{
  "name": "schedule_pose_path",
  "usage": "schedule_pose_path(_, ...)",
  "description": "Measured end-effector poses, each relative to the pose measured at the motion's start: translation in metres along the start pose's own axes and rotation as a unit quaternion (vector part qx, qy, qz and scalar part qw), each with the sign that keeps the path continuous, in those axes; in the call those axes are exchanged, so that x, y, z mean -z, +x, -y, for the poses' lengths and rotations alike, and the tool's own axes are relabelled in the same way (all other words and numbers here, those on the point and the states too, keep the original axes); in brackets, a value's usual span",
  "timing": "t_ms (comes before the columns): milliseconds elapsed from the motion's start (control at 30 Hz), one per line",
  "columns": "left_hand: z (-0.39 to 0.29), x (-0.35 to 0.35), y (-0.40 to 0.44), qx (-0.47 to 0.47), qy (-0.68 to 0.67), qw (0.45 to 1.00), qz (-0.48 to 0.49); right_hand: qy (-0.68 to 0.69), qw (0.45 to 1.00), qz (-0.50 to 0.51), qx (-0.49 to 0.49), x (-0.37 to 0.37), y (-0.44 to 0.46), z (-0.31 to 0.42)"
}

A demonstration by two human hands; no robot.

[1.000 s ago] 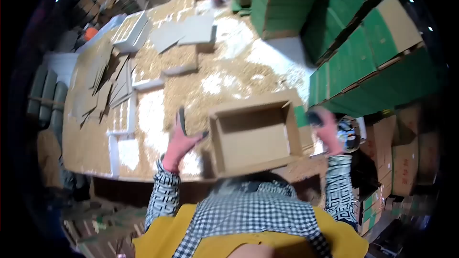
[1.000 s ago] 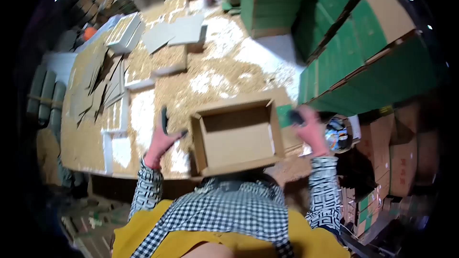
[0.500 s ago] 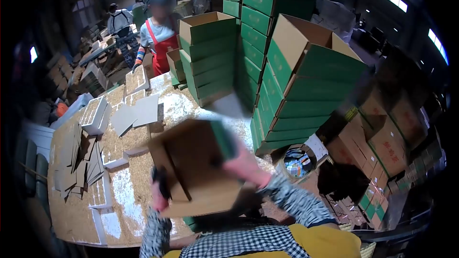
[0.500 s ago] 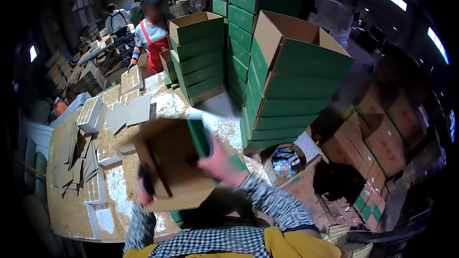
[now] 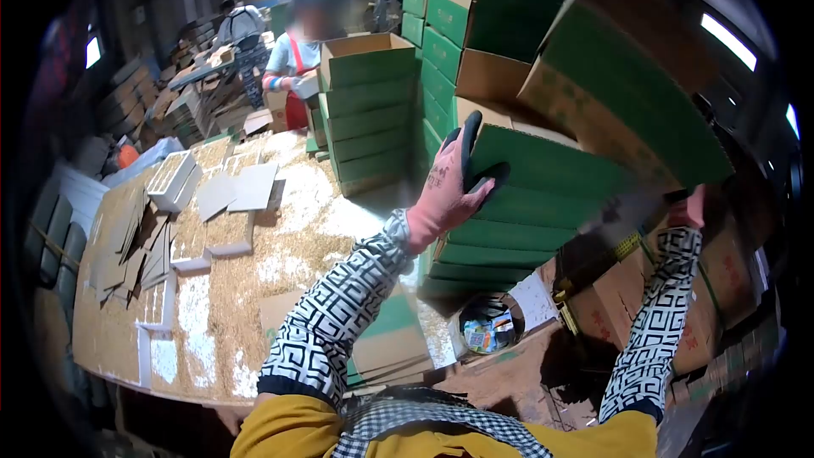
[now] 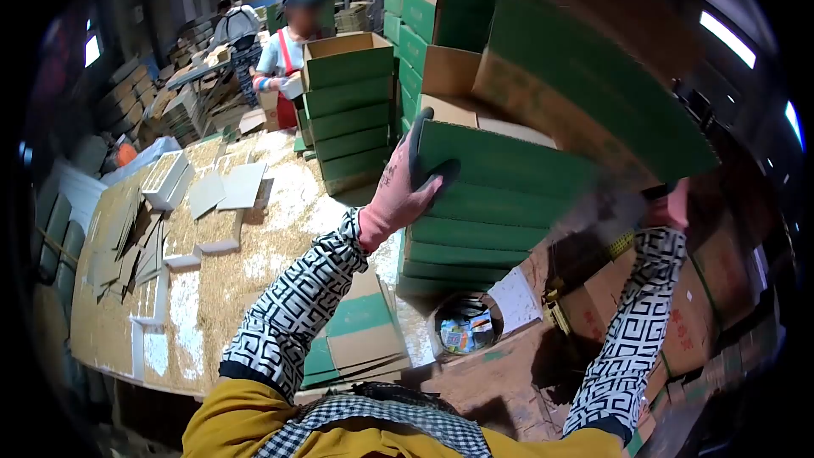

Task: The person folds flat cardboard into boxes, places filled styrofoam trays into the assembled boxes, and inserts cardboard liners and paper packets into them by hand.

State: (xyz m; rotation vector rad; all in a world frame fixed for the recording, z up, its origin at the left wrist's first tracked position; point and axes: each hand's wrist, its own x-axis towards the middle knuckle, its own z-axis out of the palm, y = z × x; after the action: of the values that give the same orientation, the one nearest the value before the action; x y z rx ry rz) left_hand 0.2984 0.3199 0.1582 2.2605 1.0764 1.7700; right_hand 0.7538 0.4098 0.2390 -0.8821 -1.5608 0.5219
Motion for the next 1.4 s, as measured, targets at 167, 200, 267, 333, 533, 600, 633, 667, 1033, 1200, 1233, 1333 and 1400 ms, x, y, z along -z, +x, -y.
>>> schedule_pose_path(167, -0.019, 0.006, -0.030, 0.062, 0.242, 0.968, -0.035, -0.082, 0.980, 0.142, 0.109, -0.037, 0.040, -0.079)
schedule_pose_path(200, -0.012, 0.006, -0.037, 0.082, 0.125, 0.989, -0.016, -0.087, 0.968, 0.172, 0.160, -0.054, 0.032, -0.056)
schedule_pose_path(267, -0.004, 0.003, -0.044, 0.097, -0.052, 0.994, -0.003, 0.153, 0.986, 0.063, 0.020, -0.073, 0.022, -0.074)
schedule_pose_path(333, 0.014, 0.004, -0.060, 0.102, -0.058, 0.992, 0.034, 0.238, 0.969, -0.019, -0.065, -0.079, 0.004, -0.084)
schedule_pose_path(533, 0.072, 0.142, -0.251, 0.317, 0.266, 0.907, 0.074, -0.190, 0.970, -0.053, 0.145, -0.207, -0.196, 0.038)
schedule_pose_path(600, 0.095, 0.215, -0.367, 0.458, 0.476, 0.750, -0.020, -0.071, 0.979, 0.193, 0.010, -0.302, -0.276, 0.040)
schedule_pose_path(633, 0.107, 0.249, -0.429, 0.497, 0.606, 0.620, -0.043, -0.046, 0.961, 0.264, -0.063, -0.349, -0.314, 0.022)
schedule_pose_path(667, 0.095, 0.275, -0.458, 0.608, 0.558, 0.565, 0.000, -0.155, 0.953, 0.258, -0.040, -0.394, -0.370, -0.046)
schedule_pose_path(1033, 0.093, 0.342, -0.528, 0.513, -0.050, 0.813, -0.271, 0.022, 0.885, 0.144, -0.443, -0.449, -0.435, -0.075)
schedule_pose_path(1200, 0.058, 0.351, -0.408, 0.476, -0.063, 0.854, -0.198, 0.163, 0.909, 0.014, -0.382, -0.448, -0.335, -0.001)
schedule_pose_path(1233, 0.059, 0.351, -0.401, 0.497, -0.063, 0.842, -0.198, 0.142, 0.906, 0.010, -0.398, -0.450, -0.327, -0.006)
schedule_pose_path(1333, 0.085, 0.358, -0.420, 0.468, -0.160, 0.806, -0.326, 0.156, 0.911, 0.036, -0.380, -0.468, -0.346, 0.004)
schedule_pose_path(1400, 0.097, 0.376, -0.433, 0.470, -0.251, 0.758, -0.376, 0.171, 0.962, 0.115, -0.181, -0.466, -0.372, 0.052)
